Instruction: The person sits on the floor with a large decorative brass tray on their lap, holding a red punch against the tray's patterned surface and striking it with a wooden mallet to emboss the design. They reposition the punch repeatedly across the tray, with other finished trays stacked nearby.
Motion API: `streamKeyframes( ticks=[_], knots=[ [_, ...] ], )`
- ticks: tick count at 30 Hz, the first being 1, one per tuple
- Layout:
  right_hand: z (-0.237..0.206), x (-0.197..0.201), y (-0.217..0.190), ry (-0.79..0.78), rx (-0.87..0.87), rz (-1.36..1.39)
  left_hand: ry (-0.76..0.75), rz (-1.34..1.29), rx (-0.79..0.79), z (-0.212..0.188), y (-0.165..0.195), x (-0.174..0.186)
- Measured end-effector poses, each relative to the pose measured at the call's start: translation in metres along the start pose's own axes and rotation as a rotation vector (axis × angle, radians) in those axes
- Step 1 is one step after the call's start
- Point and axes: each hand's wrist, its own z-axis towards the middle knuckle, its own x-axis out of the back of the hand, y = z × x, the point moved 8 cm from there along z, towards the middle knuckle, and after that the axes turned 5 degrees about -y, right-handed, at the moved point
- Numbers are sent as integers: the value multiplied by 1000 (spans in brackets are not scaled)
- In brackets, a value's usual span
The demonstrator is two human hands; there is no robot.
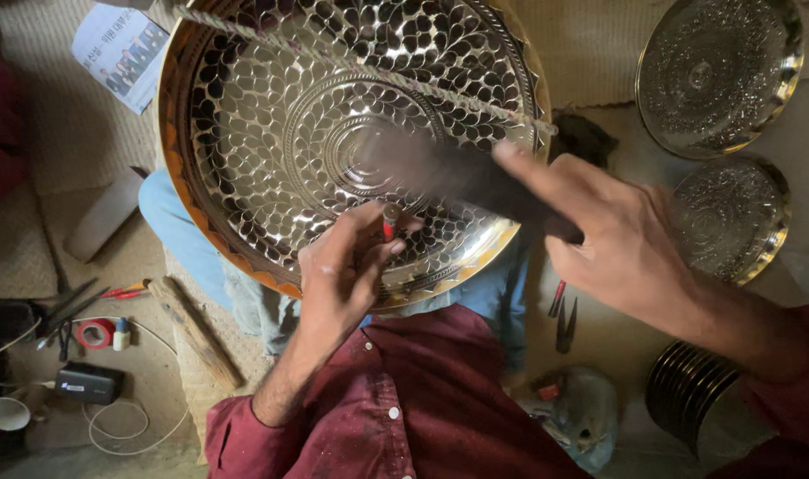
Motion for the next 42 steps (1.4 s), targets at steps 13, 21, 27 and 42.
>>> streamKeyframes(
  ticks=[13, 21, 27, 42],
  knots=[
    [-4, -1, 3, 15, -42, 97, 6, -53, -3, -2, 3, 3],
    [-1, -1, 2, 11, -16, 74, 11, -74, -39, -1, 7, 7],
    [4, -7, -2, -65, -30, -186, 12, -32, -23, 0, 6, 8],
    [-9, -3, 5, 63, -18, -120, 115, -249, 11, -4, -4, 8]
  ],
)
